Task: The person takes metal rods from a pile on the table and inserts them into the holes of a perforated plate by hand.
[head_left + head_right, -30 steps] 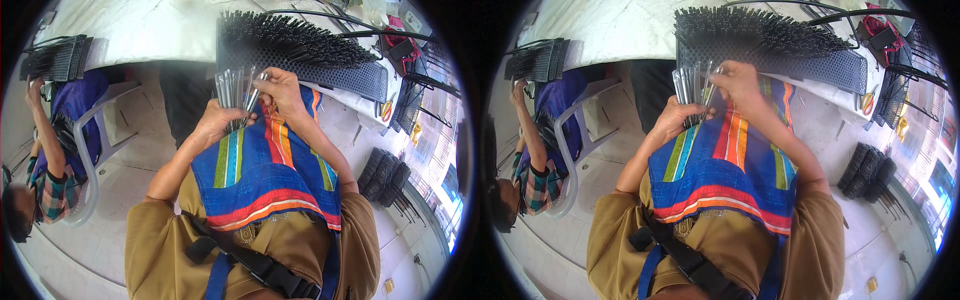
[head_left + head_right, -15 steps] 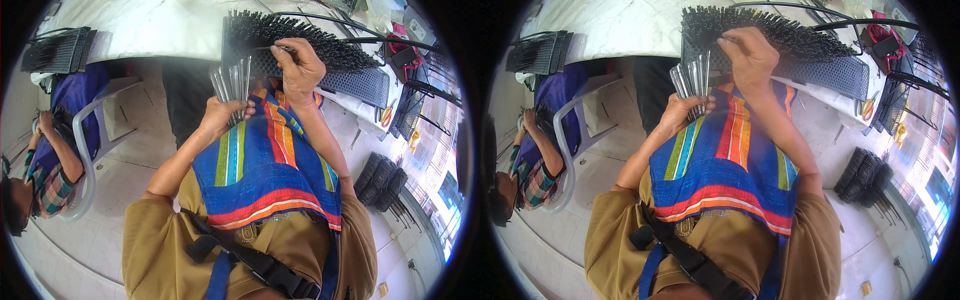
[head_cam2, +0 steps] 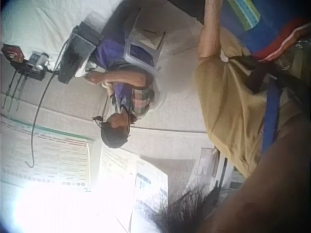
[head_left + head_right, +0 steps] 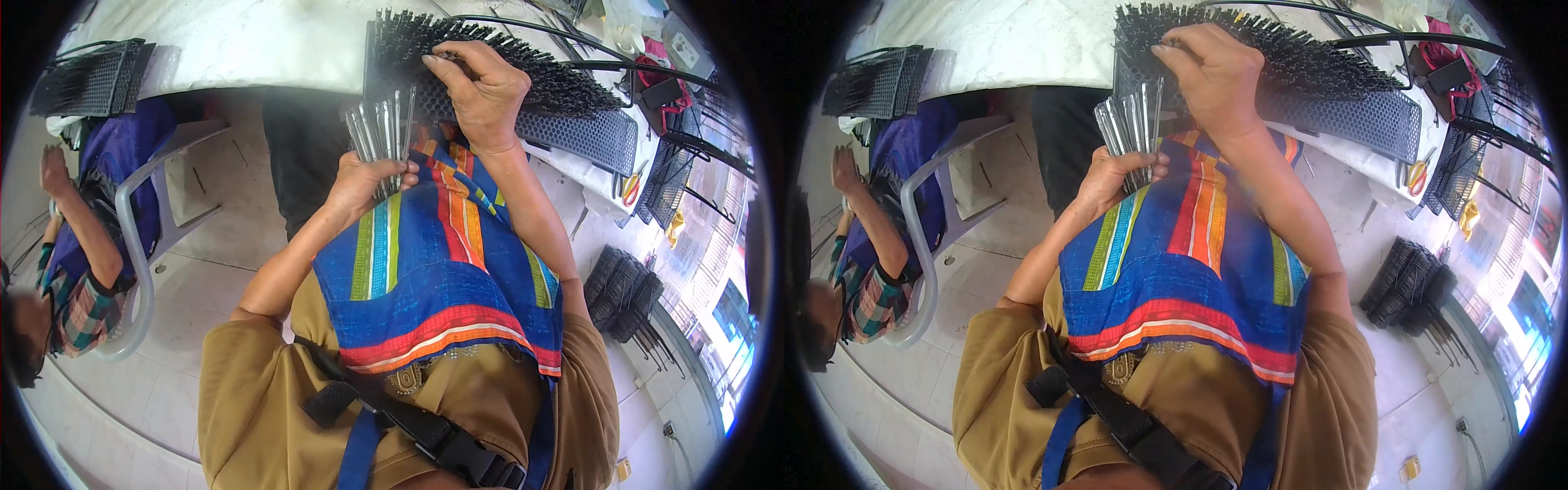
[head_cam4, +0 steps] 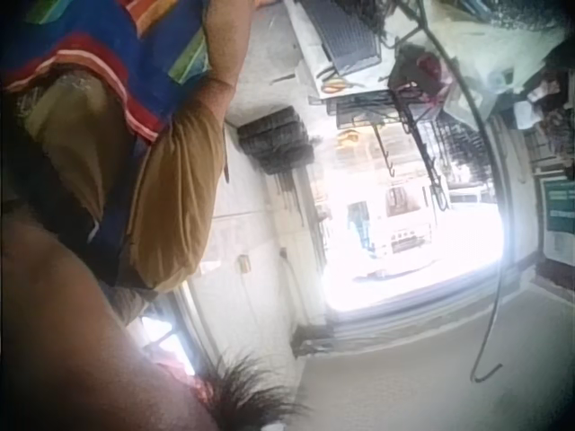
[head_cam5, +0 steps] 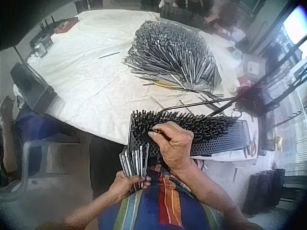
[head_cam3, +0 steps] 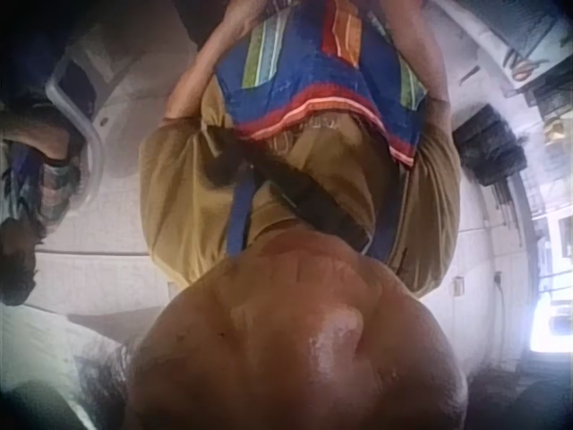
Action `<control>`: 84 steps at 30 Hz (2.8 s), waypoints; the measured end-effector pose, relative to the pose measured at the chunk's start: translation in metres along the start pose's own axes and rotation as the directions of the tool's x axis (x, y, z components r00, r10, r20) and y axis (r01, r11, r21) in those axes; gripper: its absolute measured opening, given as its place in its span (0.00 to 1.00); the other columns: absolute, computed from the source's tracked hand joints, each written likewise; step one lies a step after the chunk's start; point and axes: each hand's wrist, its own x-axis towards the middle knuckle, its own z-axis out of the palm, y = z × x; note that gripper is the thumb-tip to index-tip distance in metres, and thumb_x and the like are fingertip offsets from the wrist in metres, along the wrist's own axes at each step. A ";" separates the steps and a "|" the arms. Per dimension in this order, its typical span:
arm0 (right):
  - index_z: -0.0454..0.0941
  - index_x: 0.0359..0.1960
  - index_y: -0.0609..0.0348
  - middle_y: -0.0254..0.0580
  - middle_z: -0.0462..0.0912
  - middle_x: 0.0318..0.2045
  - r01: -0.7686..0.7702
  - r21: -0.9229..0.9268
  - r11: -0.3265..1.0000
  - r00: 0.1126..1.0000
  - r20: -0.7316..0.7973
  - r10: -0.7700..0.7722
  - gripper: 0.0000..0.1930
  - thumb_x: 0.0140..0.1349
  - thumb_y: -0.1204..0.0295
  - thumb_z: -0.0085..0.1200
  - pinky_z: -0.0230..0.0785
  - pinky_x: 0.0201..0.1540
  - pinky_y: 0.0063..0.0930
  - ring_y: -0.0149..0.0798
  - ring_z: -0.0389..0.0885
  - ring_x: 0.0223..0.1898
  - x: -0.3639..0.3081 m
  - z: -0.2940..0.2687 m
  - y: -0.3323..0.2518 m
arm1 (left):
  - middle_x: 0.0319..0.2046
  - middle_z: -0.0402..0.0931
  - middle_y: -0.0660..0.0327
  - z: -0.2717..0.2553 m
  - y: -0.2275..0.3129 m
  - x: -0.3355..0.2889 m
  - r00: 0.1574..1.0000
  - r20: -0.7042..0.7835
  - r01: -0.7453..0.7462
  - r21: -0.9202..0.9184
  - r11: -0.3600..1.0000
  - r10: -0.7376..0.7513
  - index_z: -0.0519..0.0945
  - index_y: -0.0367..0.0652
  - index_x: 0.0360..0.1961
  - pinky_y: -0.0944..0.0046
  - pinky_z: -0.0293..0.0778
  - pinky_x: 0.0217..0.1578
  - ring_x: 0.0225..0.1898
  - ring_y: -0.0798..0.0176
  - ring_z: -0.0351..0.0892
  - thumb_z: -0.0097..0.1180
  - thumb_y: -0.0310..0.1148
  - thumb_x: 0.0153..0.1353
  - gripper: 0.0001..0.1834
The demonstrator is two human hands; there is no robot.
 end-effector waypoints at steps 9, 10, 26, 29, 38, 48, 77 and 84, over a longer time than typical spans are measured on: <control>0.84 0.32 0.64 0.33 0.81 0.23 -0.019 -0.031 0.999 1.000 -0.001 0.019 0.07 0.51 0.78 0.66 0.63 0.23 0.16 0.20 0.72 0.21 -0.003 -0.002 0.003 | 0.31 0.82 0.47 0.003 0.002 -0.001 1.000 -0.021 0.003 0.004 1.000 -0.003 0.77 0.27 0.41 0.64 0.82 0.31 0.29 0.57 0.84 0.55 0.16 0.56 0.11; 0.84 0.32 0.64 0.33 0.81 0.23 -0.039 -0.011 0.999 0.999 0.004 0.039 0.07 0.50 0.78 0.66 0.63 0.23 0.16 0.20 0.72 0.21 -0.003 -0.001 0.004 | 0.31 0.82 0.47 0.002 0.002 0.000 1.000 -0.017 0.003 -0.002 1.000 -0.003 0.77 0.28 0.41 0.64 0.82 0.31 0.29 0.57 0.84 0.55 0.16 0.56 0.11; 0.83 0.33 0.62 0.36 0.80 0.22 0.109 -0.227 0.968 0.994 0.040 -0.103 0.07 0.52 0.76 0.64 0.67 0.25 0.21 0.28 0.77 0.22 -0.009 0.004 0.002 | 0.32 0.82 0.49 0.000 0.000 0.001 1.000 0.021 0.006 -0.031 1.000 -0.005 0.78 0.29 0.42 0.63 0.82 0.34 0.31 0.58 0.84 0.57 0.16 0.53 0.13; 0.82 0.32 0.58 0.41 0.82 0.24 -0.293 -0.247 0.924 0.926 0.166 0.338 0.12 0.47 0.67 0.67 0.72 0.24 0.30 0.38 0.82 0.23 -0.025 -0.008 0.005 | 0.30 0.81 0.48 0.007 0.003 -0.004 0.999 0.030 -0.030 -0.007 1.000 0.030 0.78 0.28 0.41 0.64 0.83 0.32 0.28 0.58 0.83 0.55 0.13 0.54 0.12; 0.81 0.32 0.64 0.29 0.77 0.18 -0.821 0.348 0.452 0.570 0.494 0.657 0.05 0.55 0.78 0.63 0.53 0.16 0.12 0.17 0.64 0.14 -0.055 -0.005 0.016 | 0.35 0.81 0.48 0.009 0.001 -0.004 0.998 0.068 0.001 0.059 0.998 -0.005 0.77 0.30 0.44 0.59 0.84 0.37 0.32 0.56 0.84 0.56 0.20 0.58 0.12; 0.83 0.33 0.63 0.29 0.81 0.26 -0.328 0.416 0.848 0.907 -0.112 0.406 0.06 0.52 0.81 0.64 0.66 0.29 0.13 0.20 0.75 0.26 -0.022 -0.019 0.008 | 0.36 0.81 0.46 0.003 -0.011 0.002 0.983 0.042 -0.182 0.150 0.972 0.178 0.76 0.29 0.46 0.58 0.83 0.38 0.37 0.54 0.84 0.54 0.22 0.60 0.13; 0.83 0.32 0.64 0.34 0.79 0.20 -0.033 -0.172 0.985 0.999 -0.023 0.029 0.07 0.52 0.76 0.65 0.63 0.22 0.20 0.23 0.71 0.19 -0.017 -0.007 0.015 | 0.33 0.81 0.46 0.001 -0.001 0.008 1.000 -0.006 0.022 0.011 1.000 -0.022 0.78 0.28 0.41 0.60 0.84 0.35 0.32 0.55 0.85 0.59 0.17 0.54 0.12; 0.81 0.32 0.67 0.40 0.80 0.18 -0.775 0.154 0.613 0.599 0.489 0.634 0.12 0.49 0.72 0.66 0.64 0.16 0.24 0.26 0.74 0.15 -0.057 -0.003 0.011 | 0.35 0.81 0.47 0.013 0.000 -0.001 0.994 0.087 -0.074 0.113 0.991 0.065 0.77 0.28 0.43 0.60 0.84 0.37 0.32 0.55 0.85 0.58 0.17 0.56 0.12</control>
